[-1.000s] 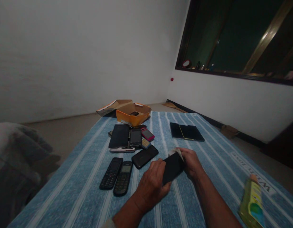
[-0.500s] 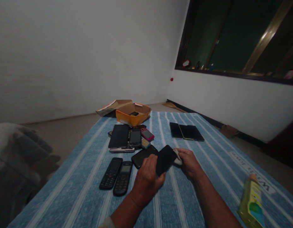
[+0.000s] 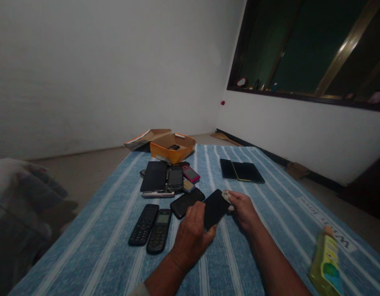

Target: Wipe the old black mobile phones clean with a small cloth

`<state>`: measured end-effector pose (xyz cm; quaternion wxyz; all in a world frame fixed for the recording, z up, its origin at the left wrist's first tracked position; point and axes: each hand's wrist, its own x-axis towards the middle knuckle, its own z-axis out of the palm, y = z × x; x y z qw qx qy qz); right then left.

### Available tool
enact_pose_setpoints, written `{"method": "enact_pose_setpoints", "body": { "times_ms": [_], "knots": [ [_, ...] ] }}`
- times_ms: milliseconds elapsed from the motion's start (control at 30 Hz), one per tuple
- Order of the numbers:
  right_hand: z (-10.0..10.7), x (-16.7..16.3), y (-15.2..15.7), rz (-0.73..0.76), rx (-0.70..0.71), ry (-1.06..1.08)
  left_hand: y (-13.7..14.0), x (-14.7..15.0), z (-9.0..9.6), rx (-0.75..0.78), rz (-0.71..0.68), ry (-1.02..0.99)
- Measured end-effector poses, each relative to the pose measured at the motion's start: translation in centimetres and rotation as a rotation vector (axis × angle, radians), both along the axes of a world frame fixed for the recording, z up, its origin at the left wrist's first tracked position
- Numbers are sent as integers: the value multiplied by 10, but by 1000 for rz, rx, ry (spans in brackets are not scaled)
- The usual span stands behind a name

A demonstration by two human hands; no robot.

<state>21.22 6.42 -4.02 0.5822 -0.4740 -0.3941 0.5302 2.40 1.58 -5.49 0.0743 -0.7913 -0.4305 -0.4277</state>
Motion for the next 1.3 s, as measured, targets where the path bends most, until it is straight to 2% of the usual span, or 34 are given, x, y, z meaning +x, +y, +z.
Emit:
{"method": "enact_pose_setpoints", "body": {
  "times_ms": [200, 400, 533, 800, 933, 1133, 1300],
  "knots": [
    [1, -6, 0, 2, -25, 100, 3, -1, 2, -45, 46, -48],
    [0, -27, 0, -158, -12, 244, 7, 0, -2, 13, 115, -93],
    [1, -43, -4, -204, 15, 312, 10, 0, -2, 41, 157, -110],
    [-1, -73, -24, -26, 20, 319, 17, -7, 2, 40, 217, -138],
    [-2, -67, -20, -40, 30, 337, 16, -6, 1, 54, 213, -128],
    [1, -49, -9, -166, 35, 378, 10, 2, -2, 78, 167, -108],
    [1, -62, -17, -60, 52, 406, 14, -1, -4, 69, 210, -121]
  ]
}}
